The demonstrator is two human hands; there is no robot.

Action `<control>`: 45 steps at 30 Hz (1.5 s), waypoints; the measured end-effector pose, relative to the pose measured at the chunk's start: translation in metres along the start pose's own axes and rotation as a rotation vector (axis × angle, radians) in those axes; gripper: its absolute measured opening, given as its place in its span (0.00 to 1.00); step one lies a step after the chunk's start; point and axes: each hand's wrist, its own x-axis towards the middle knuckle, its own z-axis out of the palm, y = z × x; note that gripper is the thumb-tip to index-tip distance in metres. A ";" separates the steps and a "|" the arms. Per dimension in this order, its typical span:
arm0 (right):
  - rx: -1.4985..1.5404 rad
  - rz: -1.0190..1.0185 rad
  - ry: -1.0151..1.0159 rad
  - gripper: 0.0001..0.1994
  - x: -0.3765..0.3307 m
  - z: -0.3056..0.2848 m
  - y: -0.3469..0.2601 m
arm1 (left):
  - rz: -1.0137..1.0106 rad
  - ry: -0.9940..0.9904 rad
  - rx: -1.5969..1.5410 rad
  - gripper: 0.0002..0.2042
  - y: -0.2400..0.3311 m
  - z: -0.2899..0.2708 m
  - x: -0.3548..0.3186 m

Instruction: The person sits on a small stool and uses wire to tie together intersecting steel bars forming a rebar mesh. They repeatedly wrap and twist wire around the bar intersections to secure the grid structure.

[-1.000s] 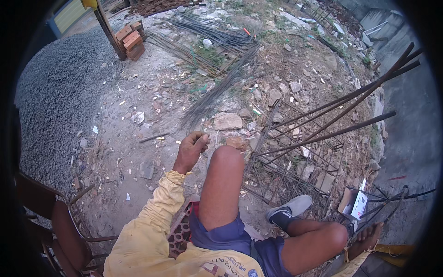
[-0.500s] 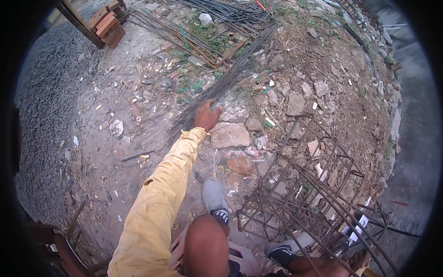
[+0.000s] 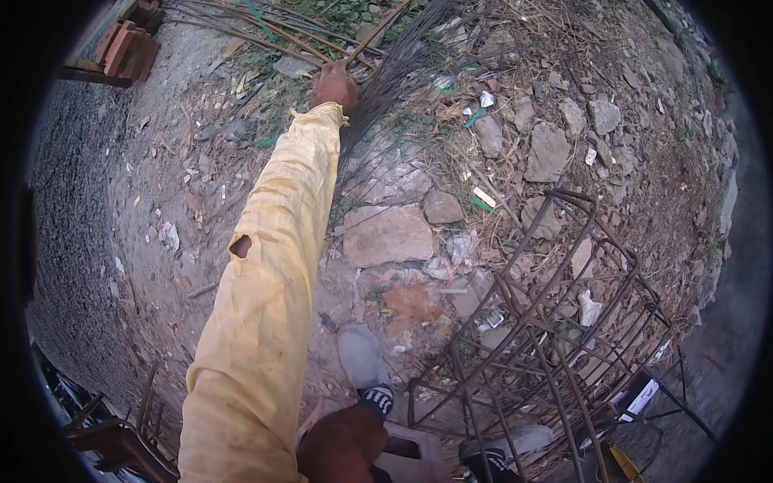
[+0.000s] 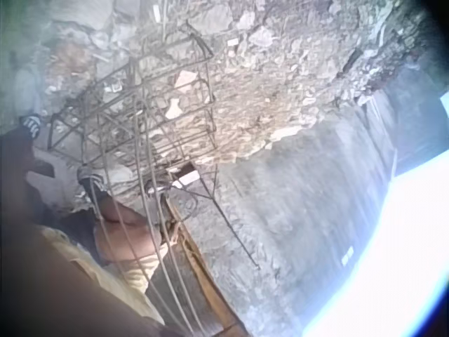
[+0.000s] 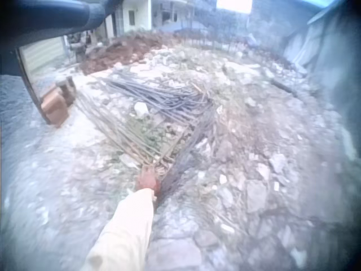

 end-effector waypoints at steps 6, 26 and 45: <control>-0.019 0.066 -0.017 0.12 0.001 0.010 0.004 | -0.019 -0.104 0.059 0.26 0.007 0.026 0.041; 0.026 -0.261 -0.084 0.12 -0.023 -0.014 -0.037 | 0.158 0.207 -0.861 0.21 0.137 -0.267 -0.067; 0.739 -1.183 0.081 0.12 -0.209 -0.423 0.008 | 0.357 -0.060 -1.303 0.18 0.217 -0.653 -0.408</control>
